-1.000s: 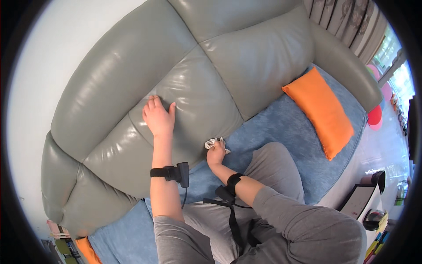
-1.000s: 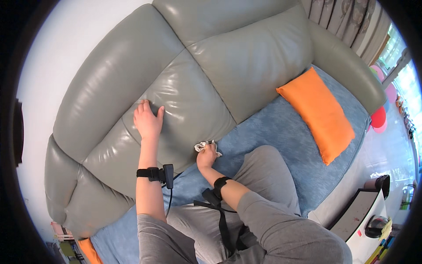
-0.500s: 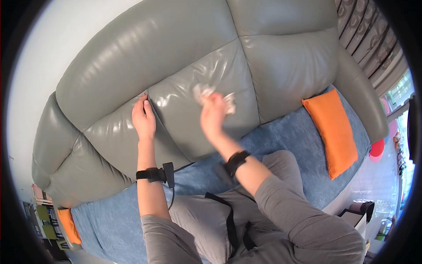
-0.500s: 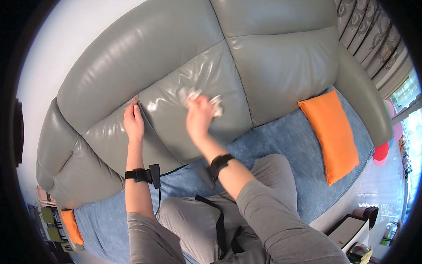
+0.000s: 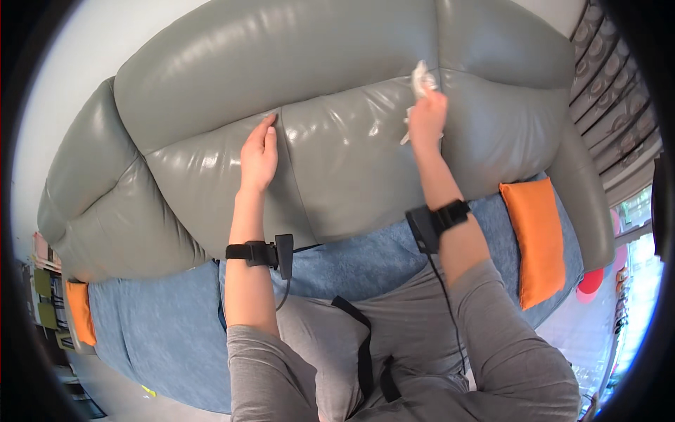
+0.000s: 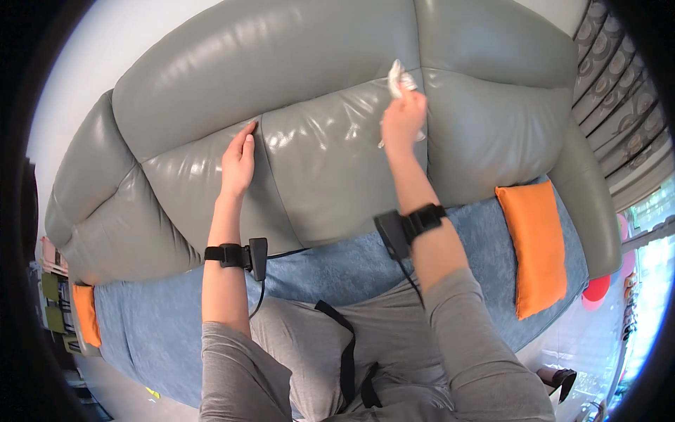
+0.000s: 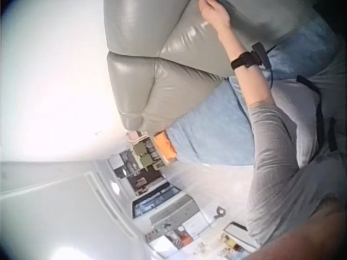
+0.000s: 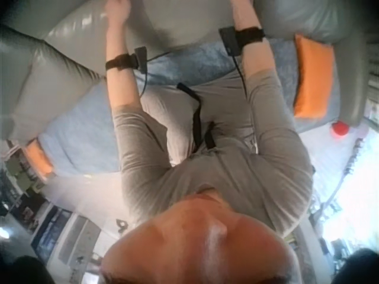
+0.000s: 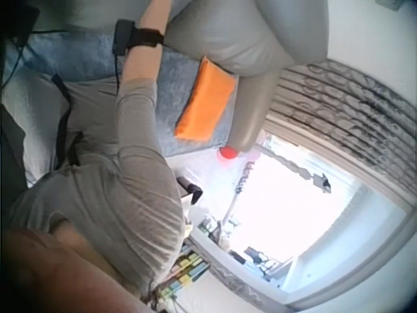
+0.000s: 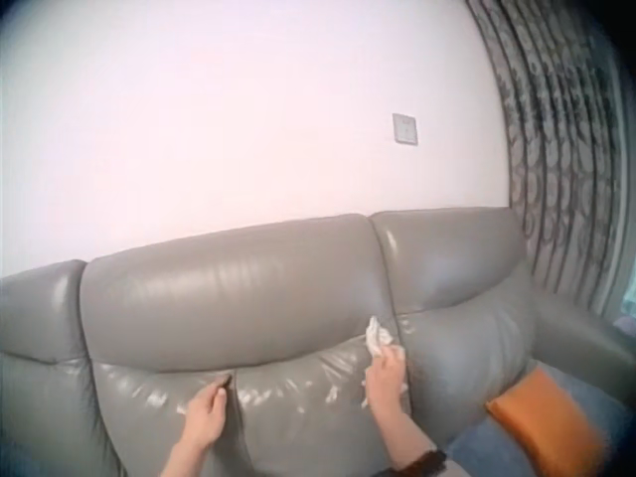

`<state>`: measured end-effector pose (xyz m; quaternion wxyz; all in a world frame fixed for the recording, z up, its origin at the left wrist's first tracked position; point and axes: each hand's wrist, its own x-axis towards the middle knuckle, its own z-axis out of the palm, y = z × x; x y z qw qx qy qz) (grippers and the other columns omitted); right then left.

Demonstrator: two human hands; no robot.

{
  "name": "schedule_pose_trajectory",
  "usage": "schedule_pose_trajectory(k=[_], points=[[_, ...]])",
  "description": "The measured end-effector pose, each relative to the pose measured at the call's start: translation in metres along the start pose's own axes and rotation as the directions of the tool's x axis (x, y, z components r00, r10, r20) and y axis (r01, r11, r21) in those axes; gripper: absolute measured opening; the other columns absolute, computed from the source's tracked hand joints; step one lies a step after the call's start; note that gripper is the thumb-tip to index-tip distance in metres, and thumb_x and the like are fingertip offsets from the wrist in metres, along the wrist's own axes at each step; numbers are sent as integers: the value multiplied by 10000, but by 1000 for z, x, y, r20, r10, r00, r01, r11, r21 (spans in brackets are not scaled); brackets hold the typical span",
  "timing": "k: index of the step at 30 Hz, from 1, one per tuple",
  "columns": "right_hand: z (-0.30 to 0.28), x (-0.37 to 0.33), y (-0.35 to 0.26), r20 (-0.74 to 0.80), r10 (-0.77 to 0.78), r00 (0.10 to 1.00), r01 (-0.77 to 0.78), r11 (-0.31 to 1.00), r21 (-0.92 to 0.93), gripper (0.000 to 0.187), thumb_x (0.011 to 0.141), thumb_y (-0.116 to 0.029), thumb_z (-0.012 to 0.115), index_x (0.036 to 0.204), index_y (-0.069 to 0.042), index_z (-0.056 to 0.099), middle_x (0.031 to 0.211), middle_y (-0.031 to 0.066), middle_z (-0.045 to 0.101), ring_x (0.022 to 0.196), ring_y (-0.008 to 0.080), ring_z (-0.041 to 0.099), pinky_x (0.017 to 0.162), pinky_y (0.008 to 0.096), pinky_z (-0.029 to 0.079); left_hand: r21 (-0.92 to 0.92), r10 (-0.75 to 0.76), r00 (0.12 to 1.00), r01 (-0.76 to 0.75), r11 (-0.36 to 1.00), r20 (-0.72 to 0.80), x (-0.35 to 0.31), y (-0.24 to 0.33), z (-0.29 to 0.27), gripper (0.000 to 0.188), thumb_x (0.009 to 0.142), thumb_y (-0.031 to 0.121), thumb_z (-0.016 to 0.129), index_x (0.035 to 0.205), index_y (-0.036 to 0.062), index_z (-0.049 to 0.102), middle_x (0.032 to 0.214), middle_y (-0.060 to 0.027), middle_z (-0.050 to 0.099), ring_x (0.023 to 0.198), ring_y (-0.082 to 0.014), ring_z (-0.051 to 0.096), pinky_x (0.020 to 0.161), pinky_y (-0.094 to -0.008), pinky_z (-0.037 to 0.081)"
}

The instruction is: Cleaning a leather sofa with a cloth, arranging cushions, and organizing covers.

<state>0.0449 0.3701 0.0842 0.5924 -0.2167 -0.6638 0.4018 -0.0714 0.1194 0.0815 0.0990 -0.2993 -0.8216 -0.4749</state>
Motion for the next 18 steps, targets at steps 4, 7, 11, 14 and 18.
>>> schedule_pose_trajectory(k=[4,7,11,14,18], points=[[83,-86,11,146,35,989,0,971,-237,175,776,-87,536,926,-102,623,869,112,510,839,292,493,717,409,371,-104,-49,999,49,993,-2,2,1,4,400,927,231,347,1278,49,404,1253,-106,491,1184,-247,433,987,-317,329],[79,-185,-30,487,-186,853,297,941,-161,206,704,-83,540,884,-125,632,876,84,483,868,262,476,718,374,365,-101,-46,999,47,994,16,0,-6,4,415,929,236,342,1295,45,378,1258,-103,488,1195,-246,423,993,-313,321],[28,-222,-4,823,-350,447,541,839,63,181,696,-110,545,849,-122,640,886,28,504,877,214,492,729,335,376,-97,-41,999,43,994,23,-2,1,3,411,927,229,343,1282,27,389,1248,-118,494,1194,-249,424,989,-310,323],[1,-187,1,800,-435,413,552,818,160,181,693,-105,544,841,-126,645,872,23,512,864,207,497,739,346,377,-137,-2,1000,3,991,3,-1,-4,3,410,926,223,341,1273,12,392,1248,-134,489,1189,-260,429,986,-317,326],[13,-72,-19,447,-343,826,427,899,-101,197,708,-61,530,861,-104,647,878,77,513,851,248,500,720,397,388,-126,-70,997,68,990,-13,-8,3,-7,412,919,202,334,1280,10,379,1244,-135,490,1180,-271,431,985,-333,330]])
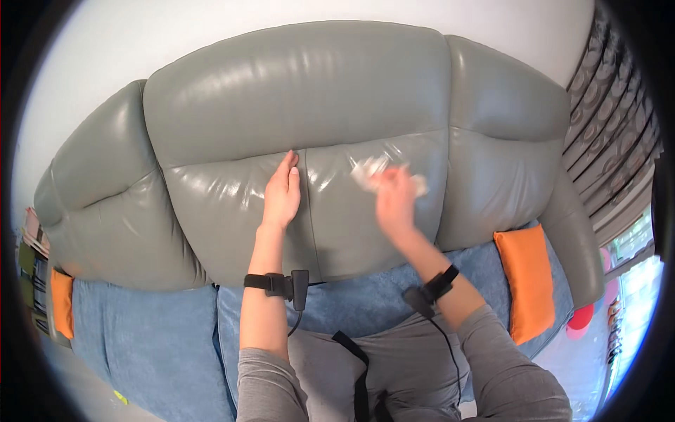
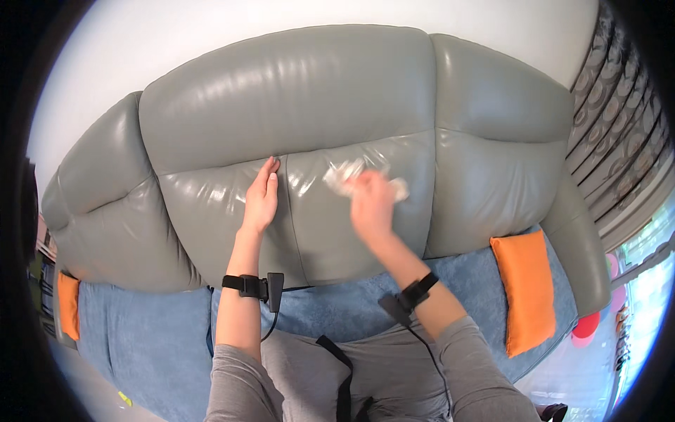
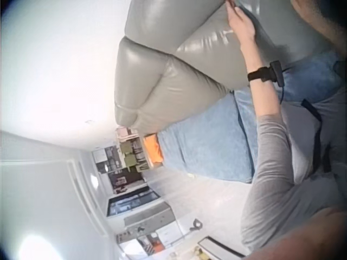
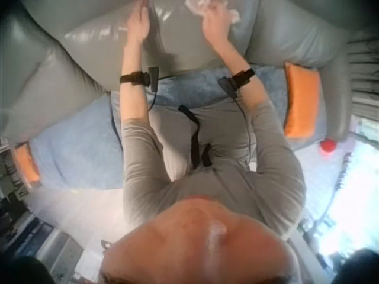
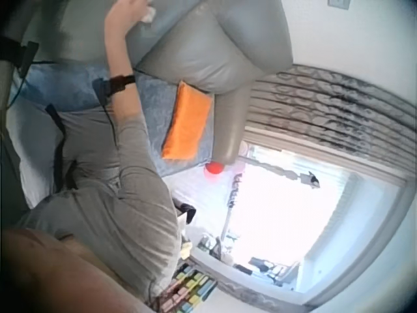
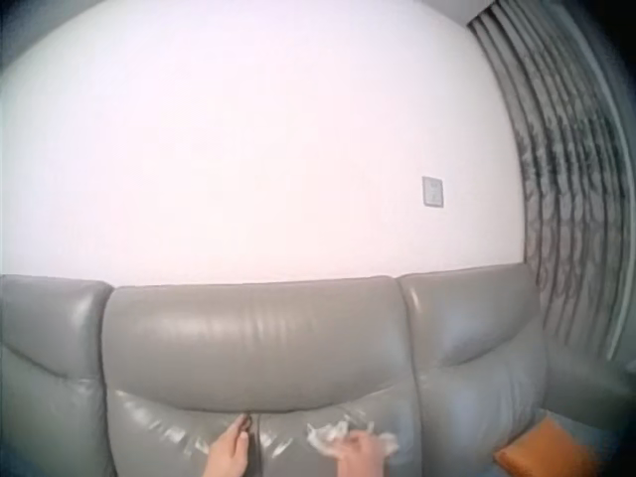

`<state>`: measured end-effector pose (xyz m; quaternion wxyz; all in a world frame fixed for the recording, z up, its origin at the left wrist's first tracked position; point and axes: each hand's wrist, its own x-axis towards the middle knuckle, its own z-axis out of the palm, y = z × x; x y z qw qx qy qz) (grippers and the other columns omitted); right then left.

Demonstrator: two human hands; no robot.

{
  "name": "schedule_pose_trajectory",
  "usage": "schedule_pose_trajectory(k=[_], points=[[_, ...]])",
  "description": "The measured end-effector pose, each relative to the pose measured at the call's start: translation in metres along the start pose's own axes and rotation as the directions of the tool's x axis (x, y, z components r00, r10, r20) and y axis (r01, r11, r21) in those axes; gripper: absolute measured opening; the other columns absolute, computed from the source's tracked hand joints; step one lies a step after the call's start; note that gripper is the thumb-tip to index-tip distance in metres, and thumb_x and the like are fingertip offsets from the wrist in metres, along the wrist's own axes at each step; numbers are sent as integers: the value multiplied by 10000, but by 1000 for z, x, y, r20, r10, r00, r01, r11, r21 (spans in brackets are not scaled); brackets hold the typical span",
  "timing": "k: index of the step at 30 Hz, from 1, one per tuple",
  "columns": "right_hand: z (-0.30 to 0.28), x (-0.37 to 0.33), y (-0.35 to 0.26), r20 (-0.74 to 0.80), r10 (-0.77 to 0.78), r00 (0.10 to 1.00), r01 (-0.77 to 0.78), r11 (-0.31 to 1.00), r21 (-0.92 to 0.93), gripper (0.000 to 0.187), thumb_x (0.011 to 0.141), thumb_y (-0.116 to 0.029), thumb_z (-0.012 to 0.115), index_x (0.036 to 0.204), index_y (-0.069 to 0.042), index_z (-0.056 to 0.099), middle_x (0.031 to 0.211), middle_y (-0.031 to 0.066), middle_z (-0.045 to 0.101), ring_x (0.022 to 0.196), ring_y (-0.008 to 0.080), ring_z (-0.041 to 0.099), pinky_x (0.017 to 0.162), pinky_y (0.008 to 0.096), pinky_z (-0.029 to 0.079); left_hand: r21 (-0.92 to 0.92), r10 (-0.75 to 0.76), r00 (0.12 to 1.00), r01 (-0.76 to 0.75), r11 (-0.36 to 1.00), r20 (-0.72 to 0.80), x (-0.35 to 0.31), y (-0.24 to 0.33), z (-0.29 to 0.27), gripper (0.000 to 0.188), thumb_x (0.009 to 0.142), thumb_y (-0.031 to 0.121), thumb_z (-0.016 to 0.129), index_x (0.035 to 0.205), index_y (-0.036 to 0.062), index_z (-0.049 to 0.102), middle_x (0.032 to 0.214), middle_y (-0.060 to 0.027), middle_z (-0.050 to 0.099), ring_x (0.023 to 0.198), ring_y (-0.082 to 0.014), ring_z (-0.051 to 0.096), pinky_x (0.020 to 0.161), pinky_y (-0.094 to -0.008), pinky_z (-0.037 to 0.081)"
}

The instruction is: Cleaning a leather sofa with a cloth, arranging cushions, and organizing covers.

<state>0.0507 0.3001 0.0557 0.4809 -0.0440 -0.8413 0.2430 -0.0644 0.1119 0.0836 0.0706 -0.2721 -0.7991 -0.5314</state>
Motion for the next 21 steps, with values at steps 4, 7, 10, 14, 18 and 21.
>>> schedule_pose_trajectory(k=[4,7,10,14,18,21], points=[[30,52,6,-116,91,989,-117,965,-235,189,710,-41,529,850,-80,650,869,93,506,826,282,494,691,402,382,-22,23,1000,-22,999,10,2,-3,10,404,934,215,318,1287,25,366,1263,-109,481,1204,-253,408,1003,-328,302],[89,45,-18,-24,165,986,-162,919,-359,160,735,-101,526,837,-93,650,846,72,506,833,258,492,684,389,372,-24,56,998,-56,998,1,5,-2,15,386,932,209,314,1261,18,383,1250,-128,487,1187,-266,424,989,-334,316],[104,42,-52,76,-69,995,91,937,-338,146,728,-147,534,816,-92,637,828,69,501,816,229,498,682,366,372,-64,25,1000,-25,998,-9,1,-5,12,355,928,192,314,1210,-2,411,1216,-153,504,1151,-294,447,968,-349,334],[64,52,2,289,-232,929,329,875,-356,107,724,-124,540,789,-65,601,789,87,503,776,248,506,658,384,388,32,170,983,-168,985,-65,-3,-16,13,326,911,158,345,1172,-15,434,1186,-153,519,1132,-308,455,977,-380,325],[-32,80,60,294,-96,951,233,846,-480,194,725,-23,501,867,-33,633,816,96,519,798,248,519,729,356,413,68,288,955,-283,957,-76,0,-27,9,307,885,116,374,1151,-13,454,1160,-149,530,1134,-306,455,997,-422,307],[-49,132,33,-49,-22,999,20,999,-41,267,779,25,401,962,-4,593,927,110,497,894,237,511,840,304,385,55,291,955,-288,956,-57,3,-37,7,320,859,78,401,1162,-12,451,1174,-144,520,1145,-296,451,999,-429,304]])
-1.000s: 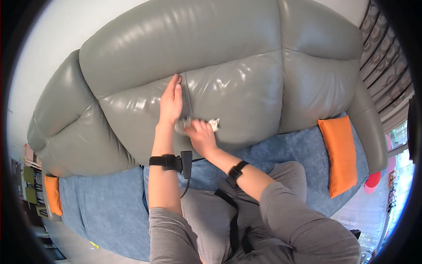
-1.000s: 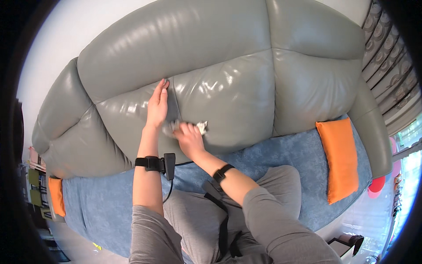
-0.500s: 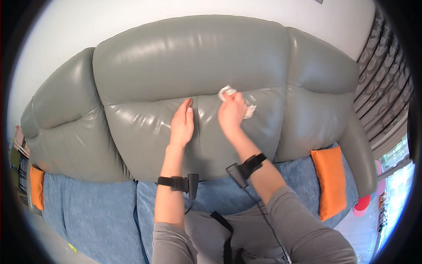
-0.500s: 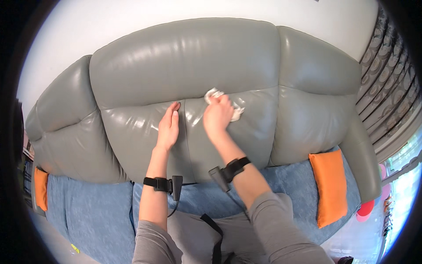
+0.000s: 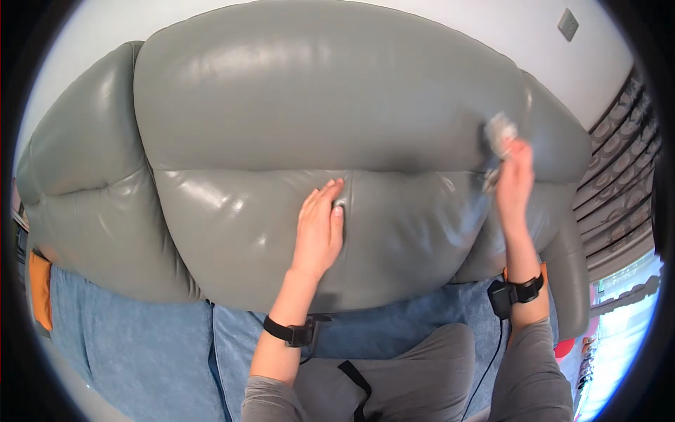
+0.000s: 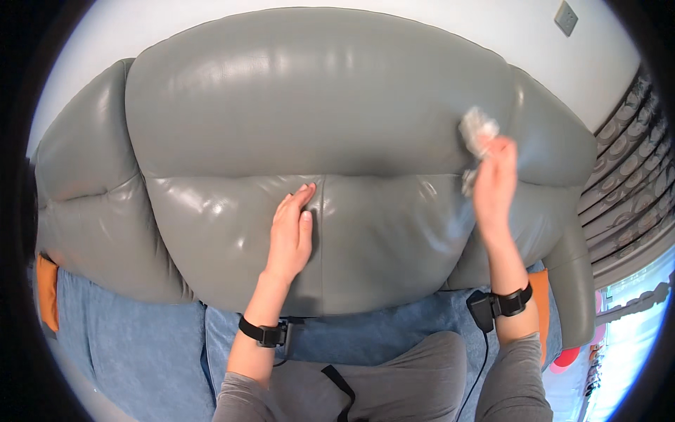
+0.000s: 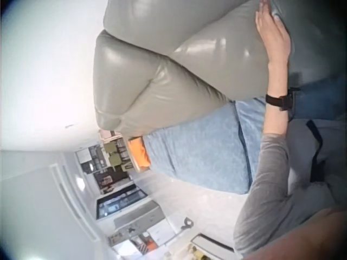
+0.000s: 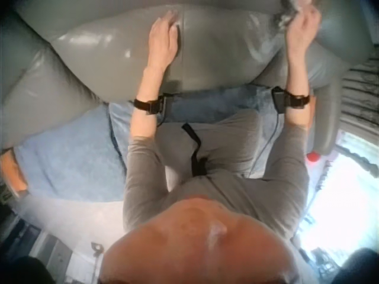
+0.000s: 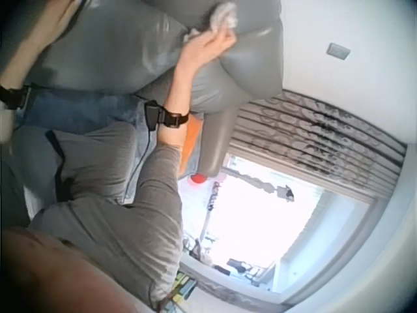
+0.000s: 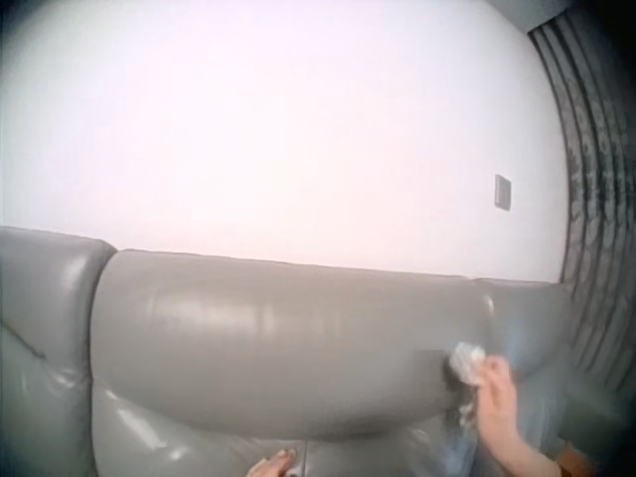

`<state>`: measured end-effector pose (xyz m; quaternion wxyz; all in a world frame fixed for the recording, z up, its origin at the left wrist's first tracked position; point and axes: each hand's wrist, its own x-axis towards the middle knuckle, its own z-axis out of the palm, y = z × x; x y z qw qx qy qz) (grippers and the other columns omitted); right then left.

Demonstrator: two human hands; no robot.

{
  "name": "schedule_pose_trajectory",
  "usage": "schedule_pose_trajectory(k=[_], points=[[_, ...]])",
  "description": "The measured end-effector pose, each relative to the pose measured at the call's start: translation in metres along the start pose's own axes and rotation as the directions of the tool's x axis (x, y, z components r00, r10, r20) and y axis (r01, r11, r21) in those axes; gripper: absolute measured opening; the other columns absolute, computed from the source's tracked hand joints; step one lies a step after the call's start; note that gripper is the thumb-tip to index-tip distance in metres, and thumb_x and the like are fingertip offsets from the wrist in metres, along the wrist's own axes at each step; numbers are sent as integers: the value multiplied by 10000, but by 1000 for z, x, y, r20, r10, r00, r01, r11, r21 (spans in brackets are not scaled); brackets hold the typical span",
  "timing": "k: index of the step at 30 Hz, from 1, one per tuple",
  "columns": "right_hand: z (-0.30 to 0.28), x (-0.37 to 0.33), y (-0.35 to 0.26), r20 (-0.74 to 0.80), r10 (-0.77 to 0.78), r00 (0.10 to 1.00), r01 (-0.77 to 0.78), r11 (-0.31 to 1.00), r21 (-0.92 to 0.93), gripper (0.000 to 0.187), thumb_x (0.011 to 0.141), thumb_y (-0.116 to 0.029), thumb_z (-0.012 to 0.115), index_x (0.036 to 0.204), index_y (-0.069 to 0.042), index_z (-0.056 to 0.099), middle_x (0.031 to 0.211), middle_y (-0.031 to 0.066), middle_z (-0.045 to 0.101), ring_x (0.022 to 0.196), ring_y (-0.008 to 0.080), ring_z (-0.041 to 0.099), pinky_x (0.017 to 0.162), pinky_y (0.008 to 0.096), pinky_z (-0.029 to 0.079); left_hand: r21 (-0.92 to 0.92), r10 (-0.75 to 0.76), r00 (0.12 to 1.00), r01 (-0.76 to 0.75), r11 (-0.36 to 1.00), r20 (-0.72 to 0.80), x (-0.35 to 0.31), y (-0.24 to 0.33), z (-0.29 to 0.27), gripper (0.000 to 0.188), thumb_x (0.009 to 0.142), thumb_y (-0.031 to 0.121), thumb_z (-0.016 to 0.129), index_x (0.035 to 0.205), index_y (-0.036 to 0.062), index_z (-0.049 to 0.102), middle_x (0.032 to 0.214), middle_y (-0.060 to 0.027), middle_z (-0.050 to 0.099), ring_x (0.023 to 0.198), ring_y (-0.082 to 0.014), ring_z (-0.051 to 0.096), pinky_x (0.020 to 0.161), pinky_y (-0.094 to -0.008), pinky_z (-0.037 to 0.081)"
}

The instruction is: Cleaning a leather sofa with a cloth, arranging cushions, and organizing covers.

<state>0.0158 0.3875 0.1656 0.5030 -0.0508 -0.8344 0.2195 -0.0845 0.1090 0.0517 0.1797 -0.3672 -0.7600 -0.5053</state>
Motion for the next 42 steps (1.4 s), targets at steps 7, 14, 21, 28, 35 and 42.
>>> schedule_pose_trajectory(k=[7,14,21,28,35,42], points=[[186,68,-151,-225,-253,941,191,945,-264,194,793,-40,462,923,-45,606,916,116,473,824,287,469,683,396,360,-27,24,998,-23,999,64,1,-3,1,345,838,66,425,1170,-28,442,1186,-187,497,1147,-329,439,1000,-434,301],[275,52,-271,-32,-460,887,461,888,-2,138,730,-160,539,821,-84,609,879,58,508,812,225,481,699,346,361,-255,33,986,9,967,162,-9,-7,2,514,813,145,502,1278,9,329,1336,-178,353,1253,-273,330,1051,-373,239],[189,116,-209,109,-492,864,503,834,-227,185,715,-80,545,876,-84,634,883,116,573,789,274,555,654,405,441,-140,-76,988,95,986,135,5,15,-44,333,831,106,482,1146,-3,471,1195,-204,474,1167,-348,411,1020,-425,280],[160,164,-140,72,96,993,-50,874,-483,155,824,-119,467,851,-13,578,836,141,525,770,318,526,669,429,409,-74,-145,935,178,981,324,121,63,-157,226,894,145,396,997,0,537,962,-172,578,937,-329,535,834,-411,413],[363,142,-319,426,-319,847,483,124,-867,205,828,-227,461,750,-44,512,750,145,478,786,263,469,723,359,420,34,-145,952,160,987,-269,276,50,-256,256,923,175,340,1005,11,519,913,-135,604,840,-265,575,759,-346,434],[262,178,-272,428,118,896,-57,987,-153,118,734,-144,505,768,-107,612,851,77,562,854,249,543,713,375,426,-144,-184,980,194,970,76,291,24,-228,289,931,194,341,1018,-9,529,977,-143,588,930,-232,559,824,-322,421]])
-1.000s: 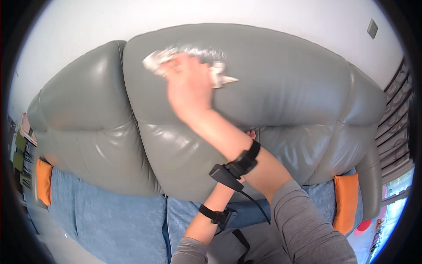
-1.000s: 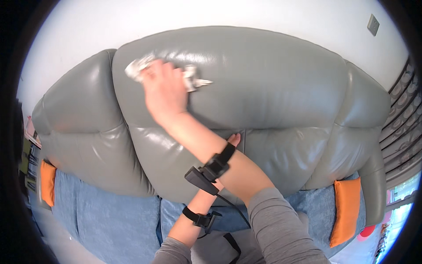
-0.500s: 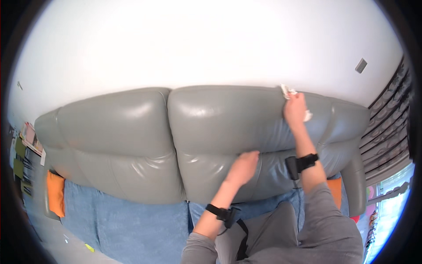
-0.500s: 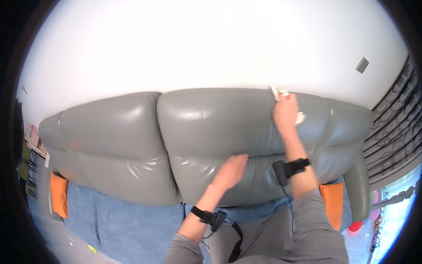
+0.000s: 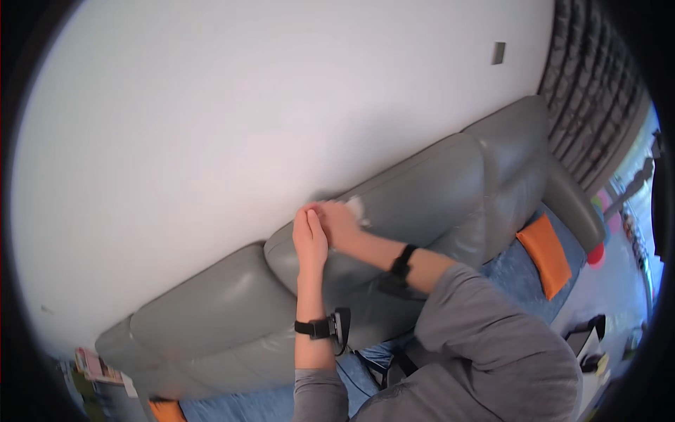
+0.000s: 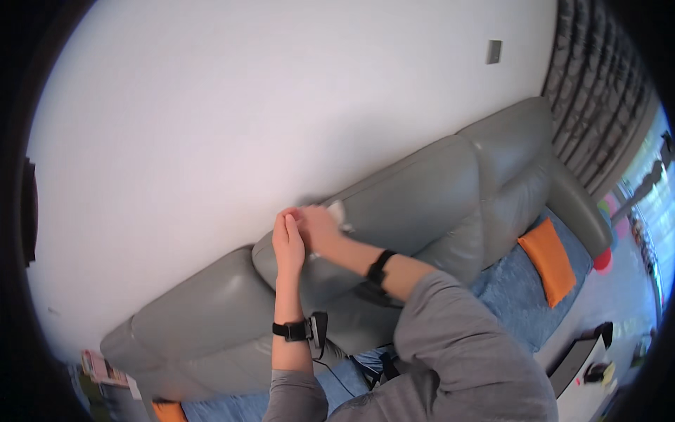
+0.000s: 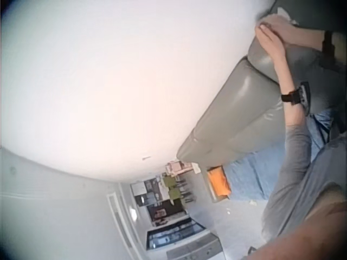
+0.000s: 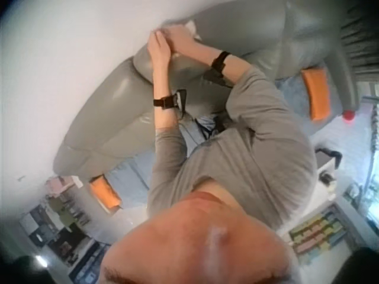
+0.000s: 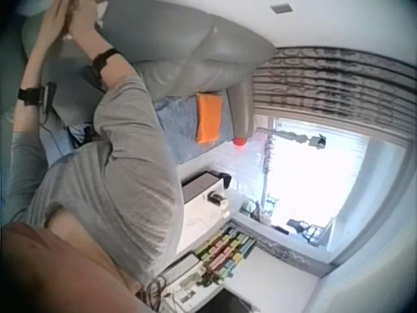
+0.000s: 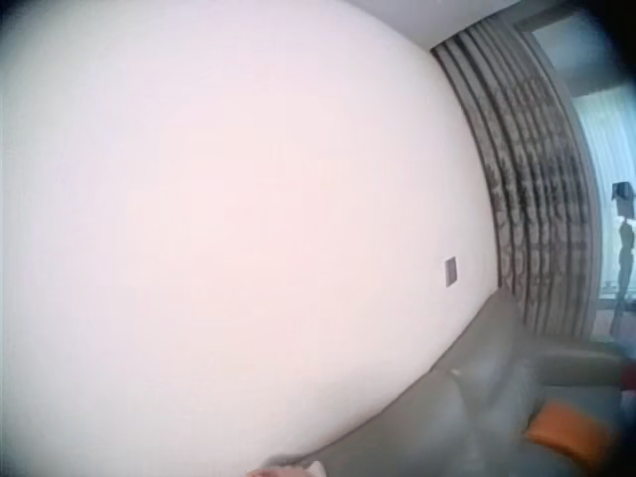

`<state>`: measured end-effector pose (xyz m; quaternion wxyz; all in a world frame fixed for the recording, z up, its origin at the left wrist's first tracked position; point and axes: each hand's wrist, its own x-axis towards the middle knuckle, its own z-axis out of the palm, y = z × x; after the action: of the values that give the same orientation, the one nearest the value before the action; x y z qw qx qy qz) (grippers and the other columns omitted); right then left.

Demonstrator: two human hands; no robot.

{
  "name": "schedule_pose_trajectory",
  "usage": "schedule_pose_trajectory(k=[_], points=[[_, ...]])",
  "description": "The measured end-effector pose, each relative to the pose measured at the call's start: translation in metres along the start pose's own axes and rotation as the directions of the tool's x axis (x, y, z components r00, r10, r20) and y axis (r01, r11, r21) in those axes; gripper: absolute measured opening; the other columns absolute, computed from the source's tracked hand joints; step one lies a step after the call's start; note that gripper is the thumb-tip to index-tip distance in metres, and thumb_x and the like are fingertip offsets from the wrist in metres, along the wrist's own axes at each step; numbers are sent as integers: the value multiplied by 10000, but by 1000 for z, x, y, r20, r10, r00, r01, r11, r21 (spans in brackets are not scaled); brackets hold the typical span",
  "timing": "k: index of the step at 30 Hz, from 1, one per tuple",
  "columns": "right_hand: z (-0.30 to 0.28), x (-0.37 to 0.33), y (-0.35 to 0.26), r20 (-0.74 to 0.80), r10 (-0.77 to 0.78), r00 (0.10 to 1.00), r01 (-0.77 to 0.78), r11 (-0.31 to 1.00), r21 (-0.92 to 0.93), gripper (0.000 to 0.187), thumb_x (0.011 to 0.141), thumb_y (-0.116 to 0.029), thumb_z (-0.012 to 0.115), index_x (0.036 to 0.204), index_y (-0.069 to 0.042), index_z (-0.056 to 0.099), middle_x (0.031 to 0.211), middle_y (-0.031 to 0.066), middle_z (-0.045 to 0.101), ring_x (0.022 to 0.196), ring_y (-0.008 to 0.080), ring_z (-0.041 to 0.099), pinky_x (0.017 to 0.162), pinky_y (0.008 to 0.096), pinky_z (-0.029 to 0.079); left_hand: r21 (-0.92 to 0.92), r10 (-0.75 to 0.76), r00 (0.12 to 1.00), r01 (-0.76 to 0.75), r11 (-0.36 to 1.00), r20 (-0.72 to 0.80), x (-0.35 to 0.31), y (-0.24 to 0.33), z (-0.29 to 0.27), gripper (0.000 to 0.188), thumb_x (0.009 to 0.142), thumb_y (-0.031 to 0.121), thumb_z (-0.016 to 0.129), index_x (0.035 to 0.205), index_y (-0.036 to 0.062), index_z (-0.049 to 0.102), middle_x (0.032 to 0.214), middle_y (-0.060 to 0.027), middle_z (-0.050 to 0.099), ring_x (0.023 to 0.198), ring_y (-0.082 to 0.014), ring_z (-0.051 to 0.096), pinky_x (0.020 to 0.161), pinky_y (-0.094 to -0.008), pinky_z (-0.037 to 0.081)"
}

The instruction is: Cleaning a leather sofa with a cloth, arranging cushions, and organizing covers.

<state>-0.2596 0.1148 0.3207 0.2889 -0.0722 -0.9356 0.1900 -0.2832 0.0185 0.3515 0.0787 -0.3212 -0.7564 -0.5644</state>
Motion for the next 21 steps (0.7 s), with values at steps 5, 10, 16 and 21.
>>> schedule_pose_trajectory(k=[5,10,16,21], points=[[-101,-26,159,-148,-23,989,-58,853,-518,186,696,-109,534,853,-147,627,769,80,499,778,265,523,654,395,414,-157,-112,994,113,981,12,-3,-5,45,290,920,194,358,946,12,582,887,-125,621,900,-219,567,831,-331,393],[-144,-38,235,-385,98,918,-283,841,-461,188,705,-106,526,854,-134,638,730,91,495,733,273,525,616,404,425,101,-53,981,73,992,-189,-2,1,77,274,910,211,381,864,60,604,817,-49,630,783,-175,553,837,-310,316],[-65,-28,105,-233,-82,969,36,980,-195,138,743,-143,538,835,-130,640,747,76,520,764,249,538,623,387,425,443,128,944,21,896,-304,-8,2,105,225,880,194,410,813,89,597,791,-20,599,772,-189,527,863,-335,290],[-99,-38,168,-236,-96,967,30,963,-269,132,767,-183,550,853,-122,629,795,94,536,761,267,545,622,400,427,609,267,895,6,793,-356,-10,-1,107,198,861,179,423,796,96,591,806,-15,575,840,-186,512,937,-390,256]])
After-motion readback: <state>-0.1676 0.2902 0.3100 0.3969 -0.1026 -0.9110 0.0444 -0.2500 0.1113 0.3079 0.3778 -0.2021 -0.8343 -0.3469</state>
